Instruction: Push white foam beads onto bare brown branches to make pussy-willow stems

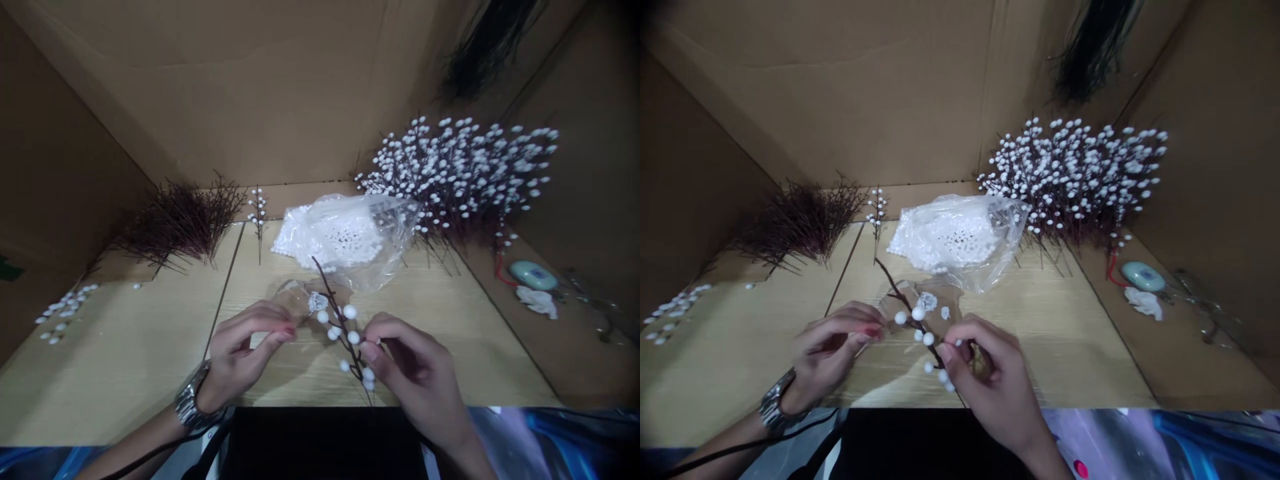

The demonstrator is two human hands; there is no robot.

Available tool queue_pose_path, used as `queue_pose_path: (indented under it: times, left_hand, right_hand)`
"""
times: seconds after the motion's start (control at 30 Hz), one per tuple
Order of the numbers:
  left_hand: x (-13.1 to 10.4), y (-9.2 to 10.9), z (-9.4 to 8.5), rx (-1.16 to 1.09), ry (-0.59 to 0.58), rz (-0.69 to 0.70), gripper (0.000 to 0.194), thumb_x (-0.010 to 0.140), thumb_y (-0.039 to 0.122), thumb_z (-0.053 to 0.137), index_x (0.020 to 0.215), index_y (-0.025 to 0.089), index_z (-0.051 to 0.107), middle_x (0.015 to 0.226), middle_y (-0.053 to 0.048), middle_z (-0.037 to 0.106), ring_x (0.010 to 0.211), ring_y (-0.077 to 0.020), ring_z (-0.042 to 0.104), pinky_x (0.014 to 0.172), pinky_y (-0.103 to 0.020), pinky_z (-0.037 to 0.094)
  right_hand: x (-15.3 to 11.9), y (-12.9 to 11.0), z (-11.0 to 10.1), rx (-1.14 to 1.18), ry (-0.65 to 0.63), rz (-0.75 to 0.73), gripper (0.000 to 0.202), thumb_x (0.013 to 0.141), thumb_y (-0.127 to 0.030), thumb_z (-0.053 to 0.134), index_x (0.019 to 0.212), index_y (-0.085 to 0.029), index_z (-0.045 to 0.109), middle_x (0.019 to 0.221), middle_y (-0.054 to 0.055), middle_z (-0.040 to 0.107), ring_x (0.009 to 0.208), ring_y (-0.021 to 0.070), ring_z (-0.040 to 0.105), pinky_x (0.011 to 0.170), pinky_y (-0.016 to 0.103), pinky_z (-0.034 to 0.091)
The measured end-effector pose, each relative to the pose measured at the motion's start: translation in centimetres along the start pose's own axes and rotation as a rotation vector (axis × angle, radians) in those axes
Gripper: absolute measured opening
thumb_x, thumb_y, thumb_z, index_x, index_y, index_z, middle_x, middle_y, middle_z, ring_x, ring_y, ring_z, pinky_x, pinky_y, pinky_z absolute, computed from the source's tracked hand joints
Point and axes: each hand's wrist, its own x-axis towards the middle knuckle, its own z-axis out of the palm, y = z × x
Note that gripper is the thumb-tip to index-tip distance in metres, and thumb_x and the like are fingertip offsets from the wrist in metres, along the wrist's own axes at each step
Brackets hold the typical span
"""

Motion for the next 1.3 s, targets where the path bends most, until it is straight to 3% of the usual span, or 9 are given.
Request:
queue_pose_path:
  times: [0.27, 0.43, 0.6, 0.73, 0.8, 0.9, 1.1, 1.23, 1.3]
  left_hand:
    - [0.5, -0.5, -0.7, 0.071, -0.054, -0.162, 0.047, 0.101, 0.028, 0.051, 0.055, 0.019, 0.057, 0.054, -0.001, 0.054, 0.055, -0.0146, 0.055, 0.055, -0.027, 0.044]
    - [1.2, 0.1, -0.7, 0.095, -0.079, -0.381, 0.008, 0.086, 0.026, 0.075, 0.09, 0.019, 0.078, 0.081, -0.005, 0.079, 0.061, -0.0163, 0.067, 0.058, -0.025, 0.053]
    - [0.9, 0.8, -0.9, 0.062, -0.057, -0.413, 0.046, 0.096, 0.028, 0.06, 0.052, 0.017, 0.06, 0.035, 0.006, 0.049, 0.03, -0.007, 0.044, 0.038, -0.018, 0.038]
    - [1.8, 0.8, -1.0, 0.011, -0.061, -0.447, 0.008, 0.085, 0.026, 0.075, 0.084, 0.018, 0.074, 0.069, 0.0, 0.068, 0.056, -0.0116, 0.061, 0.048, -0.019, 0.049]
    - [2.2, 1.1, -1.0, 0.021, -0.062, -0.433, 0.015, 0.079, 0.022, 0.081, 0.093, 0.02, 0.076, 0.085, -0.003, 0.073, 0.073, -0.0149, 0.068, 0.061, -0.02, 0.055]
    - [1.9, 1.9, -1.3, 0.067, -0.113, -0.43, 0.003, 0.083, 0.02, 0.078, 0.086, 0.02, 0.078, 0.077, -0.001, 0.077, 0.069, -0.0134, 0.071, 0.065, -0.019, 0.056]
    - [1.2, 2.5, -1.5, 0.066, -0.08, -0.476, 0.057, 0.102, 0.034, 0.047, 0.05, 0.016, 0.06, 0.035, 0.005, 0.048, 0.033, -0.0059, 0.046, 0.041, -0.016, 0.04]
    - [1.8, 2.3, -1.0, 0.046, -0.131, -0.555, 0.016, 0.089, 0.032, 0.071, 0.084, 0.017, 0.075, 0.071, 0.0, 0.073, 0.048, -0.009, 0.057, 0.044, -0.017, 0.046]
    - [1.7, 2.4, -0.9, 0.032, -0.145, -0.535, 0.014, 0.086, 0.031, 0.074, 0.089, 0.018, 0.076, 0.077, -0.002, 0.076, 0.05, -0.0096, 0.059, 0.046, -0.018, 0.048]
  right_hand:
    - [0.5, 0.6, 0.6, 0.031, -0.011, 0.02, 0.009, 0.092, -0.026, 0.064, 0.084, -0.022, 0.064, 0.073, 0.0, 0.059, 0.067, 0.0149, 0.053, 0.06, 0.027, 0.04]
    - [0.4, 0.9, 0.5, 0.042, -0.022, 0.039, 0.008, 0.092, -0.025, 0.065, 0.085, -0.022, 0.063, 0.074, -0.001, 0.058, 0.067, 0.0145, 0.052, 0.059, 0.026, 0.039]
    - [0.3, 1.0, 0.6, 0.056, -0.033, 0.035, 0.006, 0.092, -0.023, 0.064, 0.086, -0.023, 0.064, 0.075, -0.001, 0.059, 0.069, 0.0143, 0.053, 0.061, 0.026, 0.04]
    - [0.3, 0.9, 1.0, 0.074, -0.046, 0.014, 0.006, 0.092, -0.021, 0.064, 0.086, -0.023, 0.064, 0.076, -0.002, 0.059, 0.07, 0.0135, 0.053, 0.062, 0.025, 0.04]
    - [0.3, 0.8, 1.0, 0.081, -0.054, 0.013, 0.007, 0.092, -0.021, 0.064, 0.086, -0.024, 0.064, 0.075, -0.002, 0.059, 0.069, 0.013, 0.052, 0.061, 0.024, 0.04]
    - [0.2, 0.7, 0.9, 0.088, -0.056, 0.016, 0.007, 0.093, -0.022, 0.064, 0.086, -0.023, 0.064, 0.075, -0.002, 0.059, 0.069, 0.0125, 0.052, 0.061, 0.024, 0.04]
    - [0.0, 0.7, 0.8, 0.124, -0.063, 0.042, 0.008, 0.093, -0.024, 0.063, 0.085, -0.023, 0.063, 0.074, -0.002, 0.057, 0.067, 0.0123, 0.05, 0.059, 0.024, 0.037]
    - [-0.1, 1.0, 0.8, 0.143, -0.066, 0.107, 0.009, 0.092, -0.028, 0.065, 0.085, -0.023, 0.064, 0.074, -0.002, 0.057, 0.064, 0.0123, 0.046, 0.056, 0.025, 0.034]
    - [-0.2, 1.2, 0.7, 0.141, -0.069, 0.138, 0.009, 0.092, -0.029, 0.065, 0.085, -0.023, 0.065, 0.074, -0.002, 0.055, 0.063, 0.0124, 0.044, 0.056, 0.025, 0.033]
